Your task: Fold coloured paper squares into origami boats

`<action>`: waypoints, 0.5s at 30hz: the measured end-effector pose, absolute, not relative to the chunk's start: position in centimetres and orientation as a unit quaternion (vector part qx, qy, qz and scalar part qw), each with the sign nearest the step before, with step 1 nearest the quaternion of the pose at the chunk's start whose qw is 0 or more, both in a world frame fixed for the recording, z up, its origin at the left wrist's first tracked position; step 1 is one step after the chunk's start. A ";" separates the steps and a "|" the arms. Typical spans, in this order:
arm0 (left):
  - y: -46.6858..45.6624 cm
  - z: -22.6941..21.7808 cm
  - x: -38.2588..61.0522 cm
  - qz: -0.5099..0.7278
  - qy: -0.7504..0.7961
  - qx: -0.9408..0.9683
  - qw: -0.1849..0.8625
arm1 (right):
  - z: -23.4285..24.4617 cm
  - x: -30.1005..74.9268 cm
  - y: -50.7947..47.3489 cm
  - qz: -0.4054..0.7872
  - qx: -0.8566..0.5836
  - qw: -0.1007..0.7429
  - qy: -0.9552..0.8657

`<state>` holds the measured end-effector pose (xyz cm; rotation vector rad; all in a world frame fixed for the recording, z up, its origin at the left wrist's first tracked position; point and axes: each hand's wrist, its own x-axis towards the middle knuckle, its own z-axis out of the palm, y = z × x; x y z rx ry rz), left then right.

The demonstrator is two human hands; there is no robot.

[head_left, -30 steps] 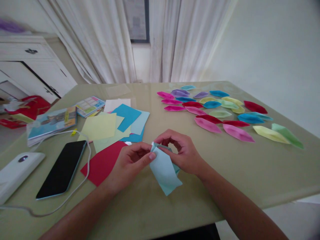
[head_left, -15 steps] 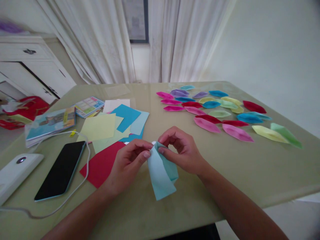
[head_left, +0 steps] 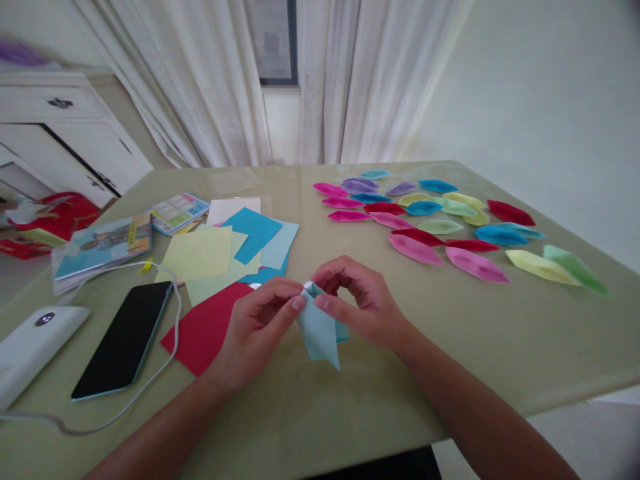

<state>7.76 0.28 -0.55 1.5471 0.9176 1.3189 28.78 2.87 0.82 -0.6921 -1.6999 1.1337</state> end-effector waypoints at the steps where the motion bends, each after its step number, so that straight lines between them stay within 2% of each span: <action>1: 0.3 -0.6 7.7 0.530 0.372 0.634 0.422 | 0.8 28.8 2.9 0.464 -0.281 0.470 -0.696; 7: 0.5 -0.7 7.4 0.548 0.366 0.669 0.344 | 0.7 28.9 3.0 0.456 -0.287 0.466 -0.701; 15: 0.0 -0.4 7.8 0.576 0.383 0.629 0.355 | 0.4 28.8 3.1 0.426 -0.280 0.470 -0.721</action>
